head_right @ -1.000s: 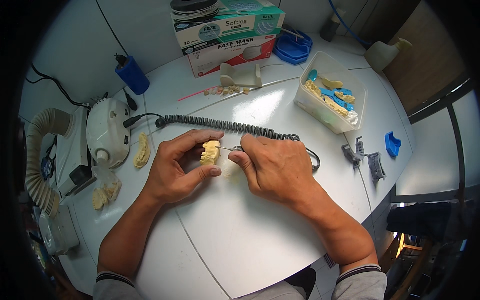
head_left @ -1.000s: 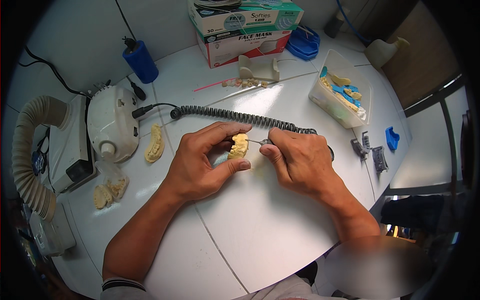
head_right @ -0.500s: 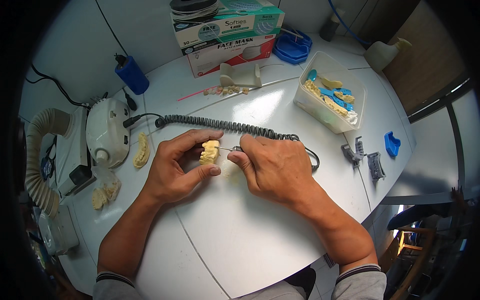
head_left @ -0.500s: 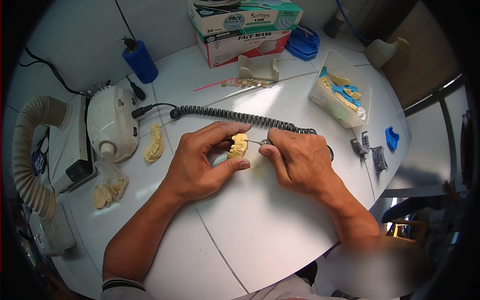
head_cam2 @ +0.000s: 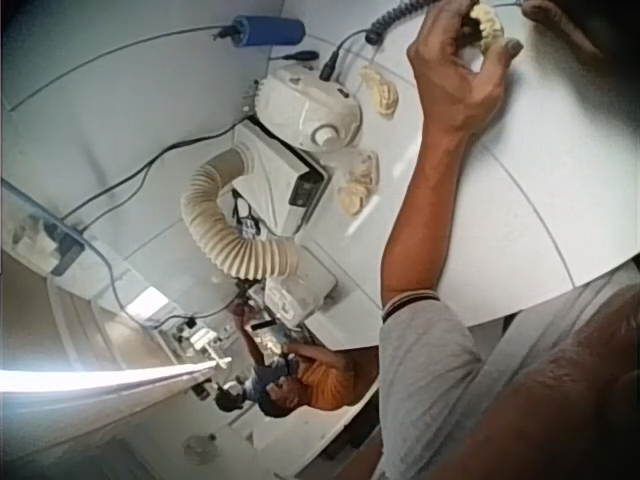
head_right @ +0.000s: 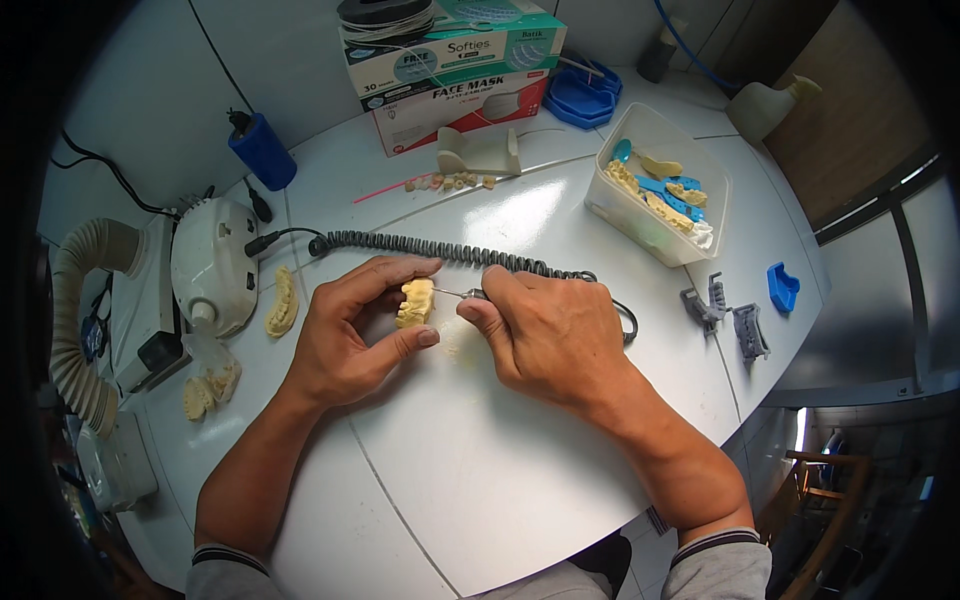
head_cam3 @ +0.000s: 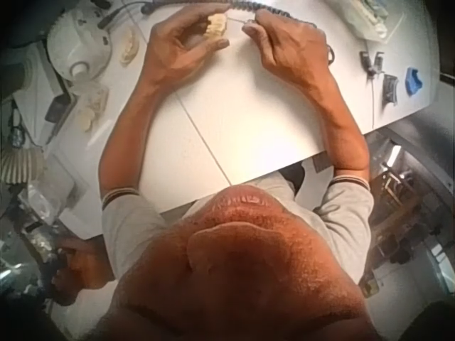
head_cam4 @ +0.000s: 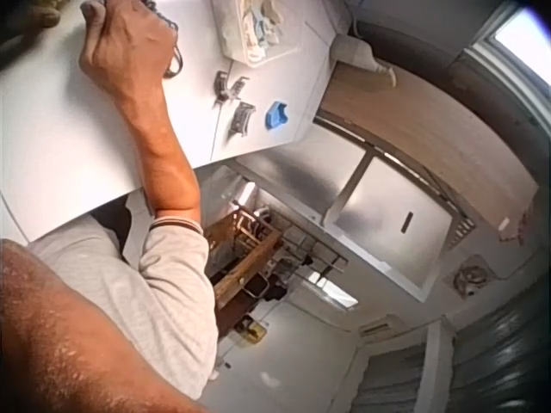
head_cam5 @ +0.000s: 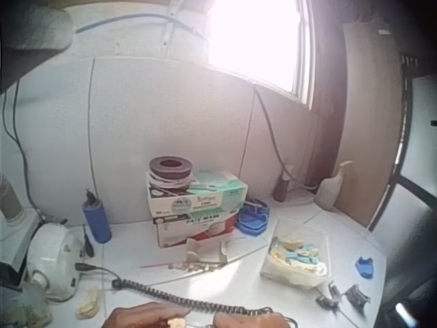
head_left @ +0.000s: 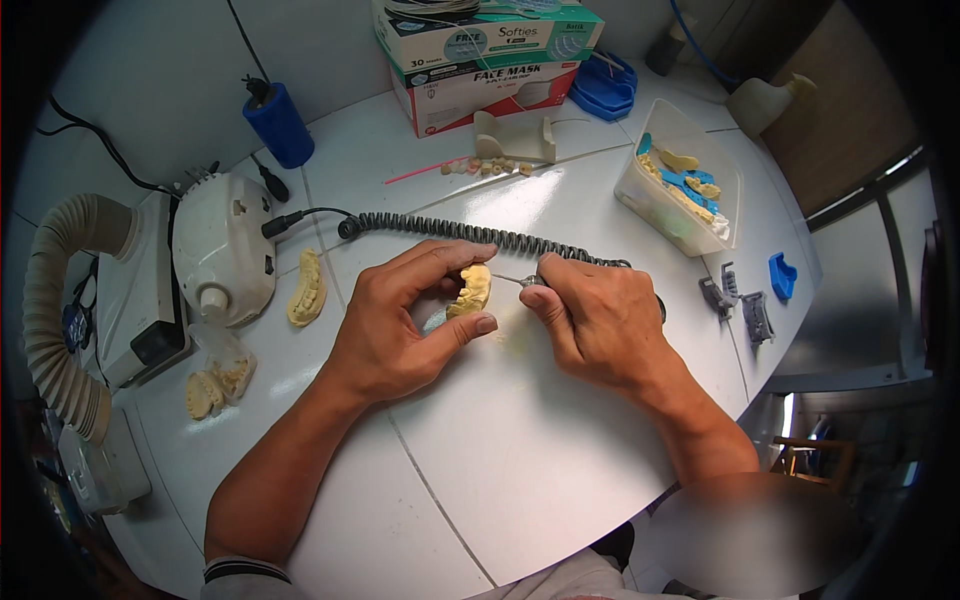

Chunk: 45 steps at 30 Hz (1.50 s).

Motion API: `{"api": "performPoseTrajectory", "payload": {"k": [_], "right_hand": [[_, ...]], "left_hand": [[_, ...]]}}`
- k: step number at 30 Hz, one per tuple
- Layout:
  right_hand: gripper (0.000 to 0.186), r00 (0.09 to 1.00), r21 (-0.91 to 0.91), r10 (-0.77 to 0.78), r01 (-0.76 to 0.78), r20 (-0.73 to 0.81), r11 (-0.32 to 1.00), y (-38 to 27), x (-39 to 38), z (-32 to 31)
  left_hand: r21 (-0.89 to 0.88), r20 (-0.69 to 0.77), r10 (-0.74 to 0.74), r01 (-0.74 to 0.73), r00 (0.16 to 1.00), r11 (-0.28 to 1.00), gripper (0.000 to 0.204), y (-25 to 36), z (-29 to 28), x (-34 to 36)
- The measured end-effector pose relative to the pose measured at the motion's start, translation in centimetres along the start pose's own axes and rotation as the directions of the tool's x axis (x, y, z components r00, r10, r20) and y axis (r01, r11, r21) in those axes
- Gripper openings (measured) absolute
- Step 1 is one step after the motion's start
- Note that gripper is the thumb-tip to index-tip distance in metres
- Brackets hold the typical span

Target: Removing 3D printed dental models from the curing machine and trimming them with a dental handpiece.

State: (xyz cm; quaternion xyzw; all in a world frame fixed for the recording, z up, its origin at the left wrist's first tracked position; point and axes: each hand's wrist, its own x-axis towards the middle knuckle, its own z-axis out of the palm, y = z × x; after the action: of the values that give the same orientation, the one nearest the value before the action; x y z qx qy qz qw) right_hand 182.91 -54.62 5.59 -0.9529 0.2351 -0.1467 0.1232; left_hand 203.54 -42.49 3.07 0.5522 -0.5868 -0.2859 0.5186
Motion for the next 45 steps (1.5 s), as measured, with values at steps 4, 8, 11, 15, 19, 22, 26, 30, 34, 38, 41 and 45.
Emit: {"api": "performPoseTrajectory", "payload": {"k": [4, 8, 11, 15, 19, 22, 26, 30, 34, 38, 41, 45], "right_hand": [[0.042, 1.000, -0.022, -0.016, 0.016, 0.008, 1.000, -0.08, -0.02, -0.08], [0.042, 1.000, -0.023, -0.014, 0.014, 0.009, 1.000, -0.17, -0.03, -0.09], [0.043, 1.000, -0.017, -0.014, 0.015, 0.003, 1.000, -0.14, -0.01, 0.01], [0.043, 1.000, -0.021, -0.019, 0.020, 0.015, 1.000, -0.16, -0.03, -0.18], [0.043, 1.000, -0.006, -0.023, 0.023, 0.004, 1.000, -0.14, 0.01, -0.05], [0.044, 1.000, -0.017, -0.014, 0.014, -0.004, 1.000, -0.08, 0.01, 0.07], [0.044, 1.000, -0.008, -0.023, 0.023, 0.005, 1.000, -0.04, 0.05, -0.06], [0.044, 0.999, -0.008, -0.037, 0.037, 0.000, 0.999, 0.08, -0.06, 0.11], [0.044, 0.999, -0.001, -0.044, 0.044, 0.014, 0.999, 0.02, -0.01, -0.03], [0.043, 0.999, 0.007, -0.045, 0.045, 0.022, 0.999, -0.03, 0.01, -0.25], [0.044, 0.998, 0.014, -0.047, 0.047, 0.033, 0.999, 0.01, 0.00, -0.36], [0.044, 0.998, 0.014, -0.055, 0.055, 0.005, 0.998, 0.15, -0.03, -0.13]], "left_hand": [[-0.004, -0.005, 0.019, -0.019, 1.000, 1.000, 0.054, -0.07, 0.06, 0.06], [0.006, 0.001, 0.005, -0.005, 1.000, 1.000, 0.054, -0.08, 0.04, 0.07], [0.005, 0.001, 0.004, -0.004, 1.000, 1.000, 0.054, -0.12, -0.06, 0.05], [0.009, 0.075, -0.058, 0.058, 0.996, 0.998, 0.056, 0.29, -0.34, 0.17], [0.011, 0.071, -0.053, 0.052, 0.996, 0.999, 0.056, 0.25, -0.28, 0.14], [0.016, 0.071, -0.048, 0.047, 0.996, 0.999, 0.056, 0.19, -0.31, 0.09], [0.028, 0.072, -0.045, 0.043, 0.996, 0.999, 0.055, 0.28, -0.31, 0.17], [0.016, 0.068, -0.052, 0.051, 0.996, 0.999, 0.055, 0.34, -0.30, 0.18], [0.020, 0.070, -0.045, 0.044, 0.997, 0.999, 0.055, 0.13, -0.33, 0.12], [0.015, 0.074, -0.066, 0.065, 0.995, 0.998, 0.055, 0.27, -0.22, 0.18], [0.012, 0.003, 0.002, -0.002, 1.000, 1.000, 0.054, -0.21, 0.13, 0.10], [0.010, 0.008, -0.018, 0.018, 1.000, 1.000, 0.054, -0.01, 0.08, 0.13]]}}
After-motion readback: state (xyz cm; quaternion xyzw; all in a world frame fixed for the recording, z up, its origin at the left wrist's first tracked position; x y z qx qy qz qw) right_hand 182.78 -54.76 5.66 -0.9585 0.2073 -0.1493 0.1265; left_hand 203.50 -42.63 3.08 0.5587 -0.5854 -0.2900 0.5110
